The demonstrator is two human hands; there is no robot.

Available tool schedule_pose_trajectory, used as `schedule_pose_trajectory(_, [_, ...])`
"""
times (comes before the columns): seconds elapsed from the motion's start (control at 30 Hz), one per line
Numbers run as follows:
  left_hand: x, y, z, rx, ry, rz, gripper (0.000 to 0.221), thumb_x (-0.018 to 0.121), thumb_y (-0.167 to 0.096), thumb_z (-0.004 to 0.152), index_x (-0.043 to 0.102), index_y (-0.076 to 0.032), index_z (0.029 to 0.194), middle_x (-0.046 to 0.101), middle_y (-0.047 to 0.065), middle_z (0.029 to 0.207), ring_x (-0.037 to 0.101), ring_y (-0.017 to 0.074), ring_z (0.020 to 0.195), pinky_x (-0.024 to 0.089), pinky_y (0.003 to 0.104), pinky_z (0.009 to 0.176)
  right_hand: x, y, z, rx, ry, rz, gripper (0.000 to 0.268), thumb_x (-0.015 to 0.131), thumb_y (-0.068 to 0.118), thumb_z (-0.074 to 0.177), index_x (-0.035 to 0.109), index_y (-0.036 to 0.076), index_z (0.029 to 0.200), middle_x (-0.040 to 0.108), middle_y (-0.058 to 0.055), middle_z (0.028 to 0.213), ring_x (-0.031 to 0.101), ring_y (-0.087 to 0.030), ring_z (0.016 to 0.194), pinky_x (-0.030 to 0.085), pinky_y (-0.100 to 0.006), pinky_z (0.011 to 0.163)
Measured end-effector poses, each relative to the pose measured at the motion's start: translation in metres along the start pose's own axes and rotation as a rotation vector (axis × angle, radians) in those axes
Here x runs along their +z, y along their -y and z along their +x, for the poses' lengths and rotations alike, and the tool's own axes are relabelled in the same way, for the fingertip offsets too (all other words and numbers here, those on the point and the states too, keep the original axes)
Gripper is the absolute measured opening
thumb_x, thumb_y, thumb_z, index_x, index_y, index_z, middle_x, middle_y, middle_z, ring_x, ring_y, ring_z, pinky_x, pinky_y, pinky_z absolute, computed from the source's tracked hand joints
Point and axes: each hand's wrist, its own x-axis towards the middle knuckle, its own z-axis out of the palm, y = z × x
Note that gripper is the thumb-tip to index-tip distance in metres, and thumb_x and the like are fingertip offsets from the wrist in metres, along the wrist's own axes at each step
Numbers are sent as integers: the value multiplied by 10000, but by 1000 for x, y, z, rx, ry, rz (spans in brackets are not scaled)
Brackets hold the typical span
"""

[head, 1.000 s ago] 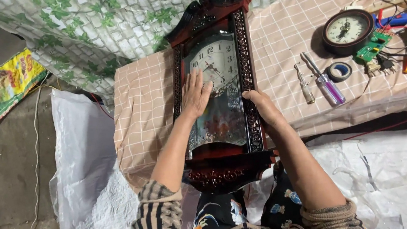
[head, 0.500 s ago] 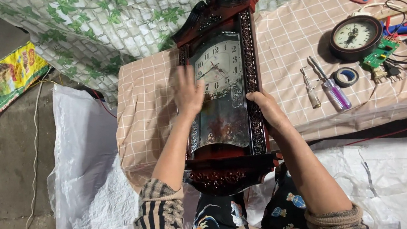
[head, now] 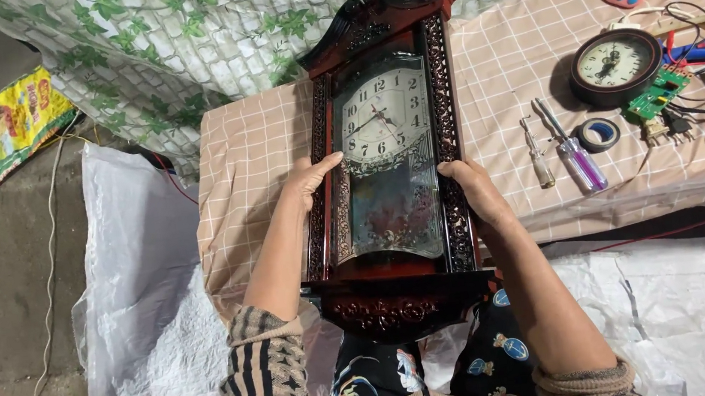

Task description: The person is reassembling a large decorative wall clock by carefully aligning and fitting the wooden frame onto the clock's main body.

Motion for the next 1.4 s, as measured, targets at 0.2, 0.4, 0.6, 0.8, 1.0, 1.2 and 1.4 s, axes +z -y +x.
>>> schedule_pose_trajectory(0.2, [24, -30, -48, 76, 17, -89, 1026, 936, -453, 676, 481, 78, 1427, 427, 338, 1501, 333, 493, 1451, 254, 639, 1165, -21, -2, -17, -6, -38, 71, 551, 702, 403, 810, 638, 75, 1248, 566, -185, 1065, 553, -305, 1004, 500, -479, 875])
schedule_pose_trajectory(0.4, [33, 3, -4, 92, 70, -165, 708, 937, -405, 726, 675, 18, 1230, 652, 259, 1237, 611, 364, 1194, 535, 532, 946, -38, 0, -28, 58, -65, 198, 513, 674, 414, 813, 611, 120, 1228, 526, -111, 955, 548, -264, 878, 526, -424, 750])
schedule_pose_trajectory(0.6, [36, -13, -31, 63, 98, -89, 979, 876, -605, 737, 527, 12, 1411, 451, 325, 1487, 361, 480, 1437, 319, 625, 1146, -28, 19, -38, 24, -24, 75, 662, 681, 423, 828, 562, 60, 1369, 553, -204, 1133, 553, -342, 1046, 511, -523, 864])
schedule_pose_trajectory(0.8, [40, -33, -64, 30, 151, -95, 1172, 813, -663, 770, 283, 2, 1577, 220, 313, 1618, 150, 481, 1511, 162, 660, 1188, -46, -5, -4, -22, -19, 60, 661, 680, 440, 863, 552, 82, 1403, 547, -225, 1222, 531, -355, 1125, 478, -567, 942])
schedule_pose_trajectory(1.0, [42, -14, -34, 45, 120, 23, 1304, 735, -785, 765, 120, -24, 1626, 84, 309, 1654, 66, 488, 1524, 117, 675, 1184, -34, 16, -37, -89, 19, 81, 729, 652, 408, 872, 479, 67, 1493, 472, -207, 1499, 435, -320, 1386, 277, -505, 1203])
schedule_pose_trajectory(1.2, [52, 16, -9, 729, -288, 318, 670, 679, -415, 977, 455, -32, 1479, 357, 312, 1422, 437, 579, 1298, 387, 670, 1083, 8, 90, -121, -316, 91, 151, 692, 286, 363, 1086, 136, -120, 1559, 67, -353, 1623, 24, -445, 1511, -13, -547, 1240])
schedule_pose_trajectory(1.4, [89, 7, -16, 1015, -43, 330, 404, 600, -318, 1015, 606, -215, 1405, 530, 94, 1360, 591, 354, 1191, 503, 466, 1016, -24, 2, -47, -360, 76, 103, 681, 319, 401, 1097, 188, -53, 1587, 150, -285, 1647, 127, -387, 1531, 86, -468, 1264])
